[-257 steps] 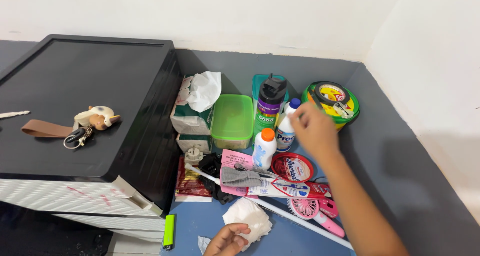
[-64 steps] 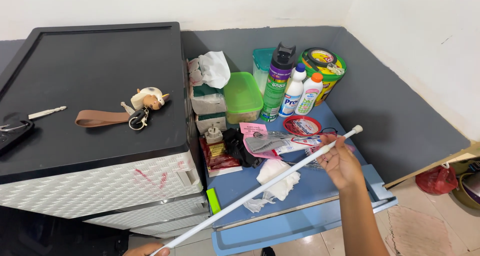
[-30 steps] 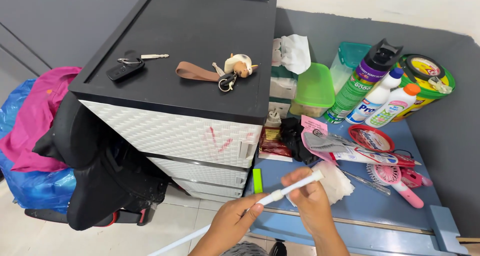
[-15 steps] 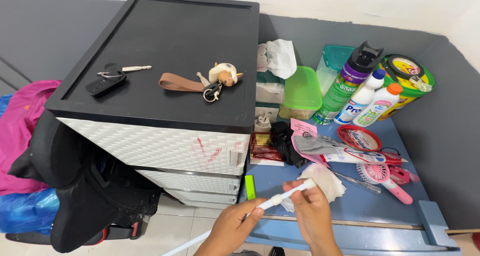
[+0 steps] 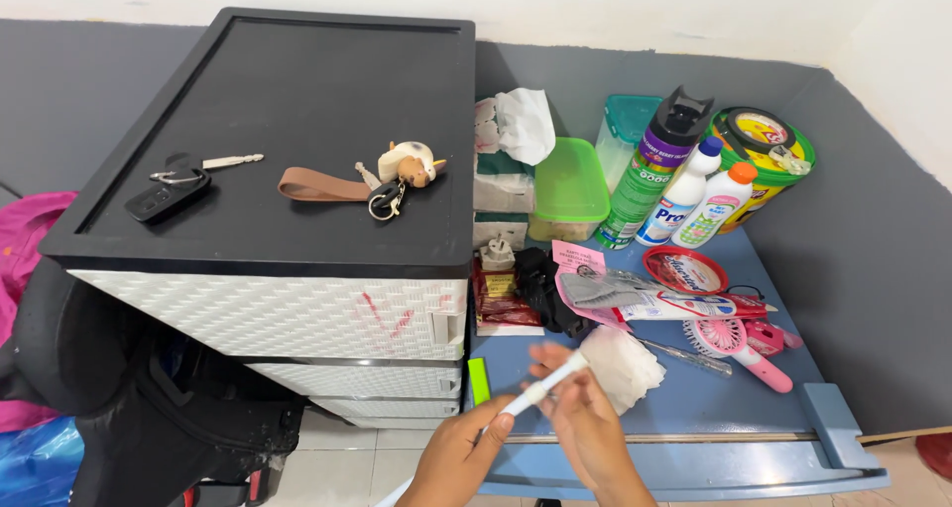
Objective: Organizing various household items on a table and fixing a plastic drawer panel.
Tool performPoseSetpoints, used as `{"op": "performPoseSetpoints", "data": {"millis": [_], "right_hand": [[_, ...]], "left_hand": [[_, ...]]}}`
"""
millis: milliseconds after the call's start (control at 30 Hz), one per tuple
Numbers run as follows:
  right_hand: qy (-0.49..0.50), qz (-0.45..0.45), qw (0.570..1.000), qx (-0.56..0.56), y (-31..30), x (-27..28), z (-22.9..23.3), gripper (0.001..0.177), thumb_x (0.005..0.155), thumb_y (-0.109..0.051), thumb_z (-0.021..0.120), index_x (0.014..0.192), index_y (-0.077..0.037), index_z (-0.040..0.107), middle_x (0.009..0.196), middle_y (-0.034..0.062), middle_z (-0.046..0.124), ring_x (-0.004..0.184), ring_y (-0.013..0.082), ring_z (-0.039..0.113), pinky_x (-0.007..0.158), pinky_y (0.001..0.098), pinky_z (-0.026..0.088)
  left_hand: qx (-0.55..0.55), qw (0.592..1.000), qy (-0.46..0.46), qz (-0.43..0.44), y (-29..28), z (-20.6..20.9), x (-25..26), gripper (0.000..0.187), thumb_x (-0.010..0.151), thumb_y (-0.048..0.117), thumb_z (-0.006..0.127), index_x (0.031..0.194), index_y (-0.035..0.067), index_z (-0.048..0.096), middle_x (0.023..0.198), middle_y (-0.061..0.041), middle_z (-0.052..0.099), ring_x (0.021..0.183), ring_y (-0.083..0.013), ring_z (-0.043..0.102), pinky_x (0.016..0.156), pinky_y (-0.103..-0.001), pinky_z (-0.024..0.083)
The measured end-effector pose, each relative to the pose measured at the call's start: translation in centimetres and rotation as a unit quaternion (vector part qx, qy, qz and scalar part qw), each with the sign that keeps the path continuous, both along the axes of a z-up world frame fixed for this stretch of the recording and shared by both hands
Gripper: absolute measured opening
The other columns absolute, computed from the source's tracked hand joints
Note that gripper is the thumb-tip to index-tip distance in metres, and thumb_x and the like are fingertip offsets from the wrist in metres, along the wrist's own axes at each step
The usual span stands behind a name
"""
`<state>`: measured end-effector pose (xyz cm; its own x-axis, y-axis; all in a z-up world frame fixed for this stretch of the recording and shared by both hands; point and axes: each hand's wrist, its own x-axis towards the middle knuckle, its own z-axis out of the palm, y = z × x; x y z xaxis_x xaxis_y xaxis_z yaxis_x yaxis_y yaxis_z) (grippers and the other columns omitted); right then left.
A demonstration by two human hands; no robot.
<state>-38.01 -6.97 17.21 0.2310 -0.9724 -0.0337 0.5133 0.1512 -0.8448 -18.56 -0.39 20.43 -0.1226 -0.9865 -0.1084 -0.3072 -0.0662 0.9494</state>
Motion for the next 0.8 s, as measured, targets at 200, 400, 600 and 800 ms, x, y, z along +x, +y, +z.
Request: {"op": "performPoseSetpoints", "data": {"millis": [200, 400, 600, 800], "right_hand": [[-0.063, -0.002, 0.997, 0.047, 0.4, -0.7, -2.1, 0.04, 0.094, -0.028, 0.066, 0.121, 0.001, 0.062, 0.13, 0.0174, 0.065, 0.123, 0.029, 0.062, 0.109, 0.0474, 0.047], [-0.064, 0.004, 0.998, -0.017, 0.7, -1.2, -4.4, 0.033, 0.102, -0.022, 0.066, 0.125, 0.0, 0.057, 0.129, 0.0203, 0.06, 0.124, 0.0319, 0.058, 0.108, 0.0496, 0.044], [-0.061, 0.039, 0.997, 0.037, 1.0, -1.0, 0.2, 0.05, 0.096, -0.03, 0.059, 0.135, 0.002, 0.059, 0.142, 0.0228, 0.06, 0.126, 0.0299, 0.058, 0.11, 0.0458, 0.042], [-0.042, 0.003, 0.999, 0.0, 0.4, -2.3, -5.2, 0.041, 0.102, -0.021, 0.062, 0.129, 0.009, 0.056, 0.143, 0.0265, 0.056, 0.126, 0.0325, 0.058, 0.112, 0.0481, 0.043]], "left_hand": [[0.004, 1.0, -0.019, 0.002, -0.1, 0.5, -0.4, 0.042, 0.1, 0.044, 0.051, 0.131, 0.019, 0.066, 0.083, -0.012, 0.072, 0.077, -0.0271, 0.071, 0.074, -0.036, 0.055], [0.003, 1.0, -0.013, -0.014, 0.0, -0.2, -0.6, 0.042, 0.101, 0.045, 0.051, 0.13, 0.018, 0.066, 0.081, -0.012, 0.071, 0.075, -0.0266, 0.071, 0.072, -0.036, 0.054], [0.012, 1.0, -0.016, -0.009, -0.1, 0.6, -0.6, 0.042, 0.101, 0.044, 0.05, 0.131, 0.019, 0.065, 0.078, -0.011, 0.068, 0.072, -0.0245, 0.068, 0.071, -0.034, 0.053], [0.013, 1.0, 0.005, -0.026, 0.1, 0.4, -1.0, 0.041, 0.102, 0.042, 0.05, 0.13, 0.017, 0.065, 0.079, -0.01, 0.067, 0.073, -0.0216, 0.065, 0.07, -0.034, 0.052]]}}
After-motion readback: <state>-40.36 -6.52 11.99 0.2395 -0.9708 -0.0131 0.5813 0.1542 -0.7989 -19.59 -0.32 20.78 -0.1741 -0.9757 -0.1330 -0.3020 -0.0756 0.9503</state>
